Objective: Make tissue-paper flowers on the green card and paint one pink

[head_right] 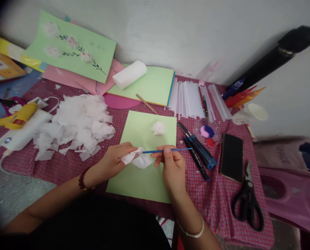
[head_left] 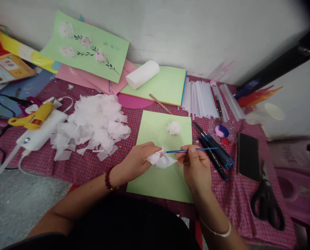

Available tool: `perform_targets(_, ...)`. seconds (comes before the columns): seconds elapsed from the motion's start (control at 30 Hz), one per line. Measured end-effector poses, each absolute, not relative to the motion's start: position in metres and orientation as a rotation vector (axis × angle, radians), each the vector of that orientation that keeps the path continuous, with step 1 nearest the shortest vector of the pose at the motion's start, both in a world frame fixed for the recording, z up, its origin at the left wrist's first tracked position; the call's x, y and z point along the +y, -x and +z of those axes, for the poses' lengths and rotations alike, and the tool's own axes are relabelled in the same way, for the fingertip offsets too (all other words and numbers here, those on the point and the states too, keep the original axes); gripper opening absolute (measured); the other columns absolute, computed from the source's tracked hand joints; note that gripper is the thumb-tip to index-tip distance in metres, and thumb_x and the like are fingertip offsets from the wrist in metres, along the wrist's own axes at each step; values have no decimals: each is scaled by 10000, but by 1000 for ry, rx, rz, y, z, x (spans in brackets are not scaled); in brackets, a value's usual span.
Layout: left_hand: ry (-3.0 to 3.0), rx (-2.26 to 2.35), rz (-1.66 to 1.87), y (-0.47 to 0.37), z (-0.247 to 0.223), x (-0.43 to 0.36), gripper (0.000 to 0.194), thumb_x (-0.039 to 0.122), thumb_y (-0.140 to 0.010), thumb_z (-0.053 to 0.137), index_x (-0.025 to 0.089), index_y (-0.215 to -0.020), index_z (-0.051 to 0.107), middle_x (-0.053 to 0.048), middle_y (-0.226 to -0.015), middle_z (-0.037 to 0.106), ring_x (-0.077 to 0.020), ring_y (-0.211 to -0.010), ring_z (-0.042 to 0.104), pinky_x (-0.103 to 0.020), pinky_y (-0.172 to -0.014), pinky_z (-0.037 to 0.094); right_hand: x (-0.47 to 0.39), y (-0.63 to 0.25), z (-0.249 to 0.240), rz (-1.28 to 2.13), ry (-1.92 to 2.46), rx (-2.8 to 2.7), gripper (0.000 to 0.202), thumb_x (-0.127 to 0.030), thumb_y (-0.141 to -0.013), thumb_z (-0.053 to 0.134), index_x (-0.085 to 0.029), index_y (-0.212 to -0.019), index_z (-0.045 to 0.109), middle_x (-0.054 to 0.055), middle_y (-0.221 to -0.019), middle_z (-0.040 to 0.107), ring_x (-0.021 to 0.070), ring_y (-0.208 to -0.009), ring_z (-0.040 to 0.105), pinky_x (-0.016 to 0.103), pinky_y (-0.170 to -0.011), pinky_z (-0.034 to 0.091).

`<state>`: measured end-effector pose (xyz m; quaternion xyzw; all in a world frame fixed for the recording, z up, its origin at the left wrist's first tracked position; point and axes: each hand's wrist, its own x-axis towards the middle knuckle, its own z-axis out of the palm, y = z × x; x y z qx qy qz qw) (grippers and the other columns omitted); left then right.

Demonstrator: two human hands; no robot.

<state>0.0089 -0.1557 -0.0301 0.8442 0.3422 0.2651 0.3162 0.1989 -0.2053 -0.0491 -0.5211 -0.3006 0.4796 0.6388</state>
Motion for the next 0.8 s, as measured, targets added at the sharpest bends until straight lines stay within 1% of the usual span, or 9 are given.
perform_targets(0.07,-2381,936,525,-9,-30,-156,336,331,-1014,371,143,-894,621,-31,-748,624,-130,-664,565,-232,-581,384,-207,-201,-50,1077,1214,-728,249,-384,-895,629,-202,-738,694,12,-714,699,92,-501,577,233,-503,466)
perform_targets(0.13,-2460,932,378,-10,-28,-156,400,364,-1025,316,147,-812,576,-23,-693,594,-132,-599,525,-242,-532,324,-208,-204,-50,1070,1213,-746,254,-383,-887,643,-201,-716,692,11,-720,698,92,-507,587,227,-495,468)
perform_targets(0.23,-2474,827,371,-12,-25,-157,425,361,-1028,289,156,-736,520,-5,-640,543,-124,-561,475,-254,-519,270,-208,-205,-49,1072,1185,-737,276,-383,-863,671,-197,-660,677,9,-731,696,86,-496,587,215,-464,462)
perform_targets(0.3,-2429,794,465,-12,-24,-157,429,350,-1027,301,160,-693,493,8,-619,510,-113,-561,453,-251,-528,266,-208,-205,-48,1081,1167,-722,276,-385,-858,676,-196,-657,684,7,-722,691,79,-475,576,213,-454,463)
perform_targets(0.37,-2351,837,550,-11,-25,-157,437,360,-1016,352,159,-644,464,24,-596,473,-96,-546,422,-243,-531,258,-208,-203,-47,1084,1158,-709,271,-387,-859,672,-198,-666,694,7,-710,686,77,-458,568,215,-452,462)
perform_targets(0.5,-2203,972,574,-9,-30,-157,482,429,-967,476,156,-576,408,51,-541,391,-70,-495,351,-240,-513,213,-208,-202,-46,1075,1162,-723,256,-389,-869,659,-207,-695,705,6,-678,675,90,-458,573,229,-465,467)
perform_targets(0.57,-2181,953,561,-9,-29,-157,471,419,-974,465,158,-586,408,50,-543,389,-71,-500,357,-240,-516,214,-207,-203,-46,1082,1141,-729,258,-378,-873,655,-207,-685,701,7,-701,681,87,-463,575,229,-468,469)
perform_targets(0.67,-2215,843,554,-9,-27,-158,408,368,-1004,396,167,-650,425,32,-607,444,-91,-554,402,-239,-541,259,-205,-206,-47,1101,1086,-706,271,-357,-864,669,-206,-639,679,5,-742,688,80,-461,568,224,-451,460)
perform_targets(0.8,-2241,732,450,-8,-25,-159,338,356,-1020,311,173,-781,464,-9,-728,521,-126,-628,453,-255,-585,328,-204,-212,-46,1139,1079,-682,266,-376,-866,666,-212,-657,666,7,-687,659,88,-442,535,232,-420,448)
